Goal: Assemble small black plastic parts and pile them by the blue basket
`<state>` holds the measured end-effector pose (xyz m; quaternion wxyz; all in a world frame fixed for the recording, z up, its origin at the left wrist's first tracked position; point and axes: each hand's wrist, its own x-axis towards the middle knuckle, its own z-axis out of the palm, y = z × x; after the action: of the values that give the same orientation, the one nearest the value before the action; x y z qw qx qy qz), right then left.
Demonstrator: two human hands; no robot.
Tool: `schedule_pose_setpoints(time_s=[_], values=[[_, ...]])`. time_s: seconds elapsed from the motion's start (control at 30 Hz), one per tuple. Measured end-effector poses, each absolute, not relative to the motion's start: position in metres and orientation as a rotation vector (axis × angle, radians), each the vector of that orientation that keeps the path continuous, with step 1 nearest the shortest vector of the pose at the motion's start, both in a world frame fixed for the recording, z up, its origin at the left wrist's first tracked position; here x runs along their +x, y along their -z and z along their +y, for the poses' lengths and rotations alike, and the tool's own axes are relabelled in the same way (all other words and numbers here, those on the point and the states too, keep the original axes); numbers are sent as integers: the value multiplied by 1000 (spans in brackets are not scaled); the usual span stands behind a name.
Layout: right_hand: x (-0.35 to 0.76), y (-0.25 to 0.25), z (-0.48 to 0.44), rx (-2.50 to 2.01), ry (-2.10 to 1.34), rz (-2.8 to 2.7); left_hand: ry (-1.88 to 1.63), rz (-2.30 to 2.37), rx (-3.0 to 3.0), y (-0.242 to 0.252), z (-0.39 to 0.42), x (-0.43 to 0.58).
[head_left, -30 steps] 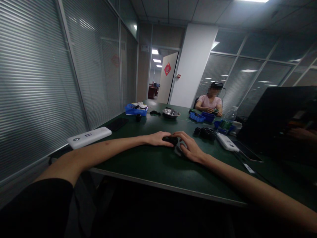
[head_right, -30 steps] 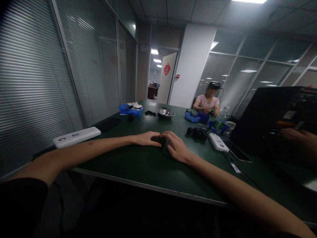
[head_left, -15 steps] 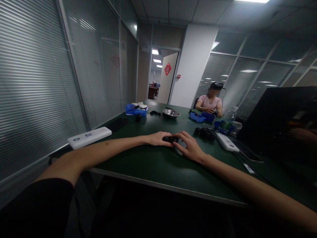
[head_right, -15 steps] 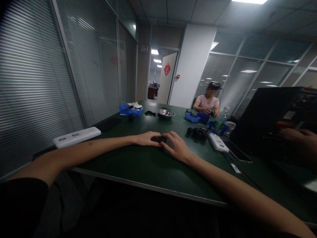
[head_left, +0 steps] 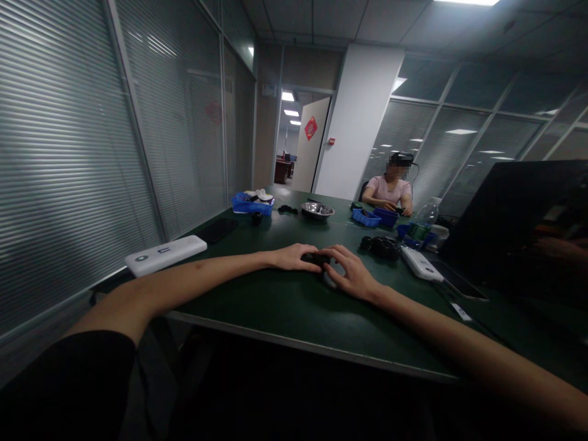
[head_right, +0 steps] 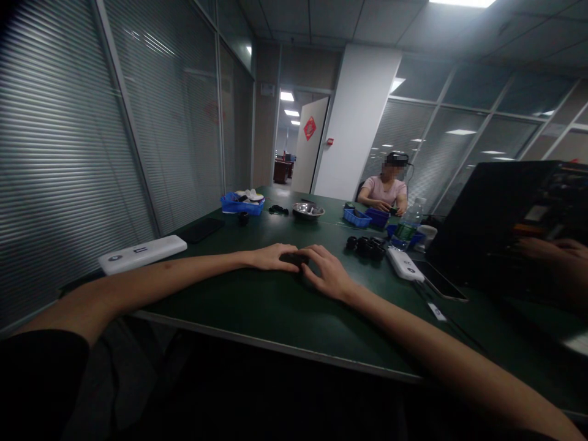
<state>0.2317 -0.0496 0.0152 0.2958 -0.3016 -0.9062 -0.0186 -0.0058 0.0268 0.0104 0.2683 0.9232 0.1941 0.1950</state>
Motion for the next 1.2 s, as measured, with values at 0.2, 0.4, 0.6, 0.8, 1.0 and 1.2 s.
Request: schedule_pose_setpoints(time_s=[0.2, 0.4, 0.6, 0.8, 1.0, 1.2], values=[[232, -15, -49, -754, 57, -2424, -548, 512, 2470, -11, 25, -5], [233, -14, -49, -752, 50, -2418, -547, 517, 2456, -11, 25, -5], [234, -12, -48, -763, 24, -2421, -570, 473, 2450, -9, 26, -5], [233, -12, -48, -767, 35, -2439, -565, 478, 2470, -8, 28, -5], [233, -13, -49, -748, 14, -2421, -562, 465, 2439, -11, 24, -6], [231, -17, -52, -716, 51, -2417, -567, 481, 2441, -12, 23, -6]])
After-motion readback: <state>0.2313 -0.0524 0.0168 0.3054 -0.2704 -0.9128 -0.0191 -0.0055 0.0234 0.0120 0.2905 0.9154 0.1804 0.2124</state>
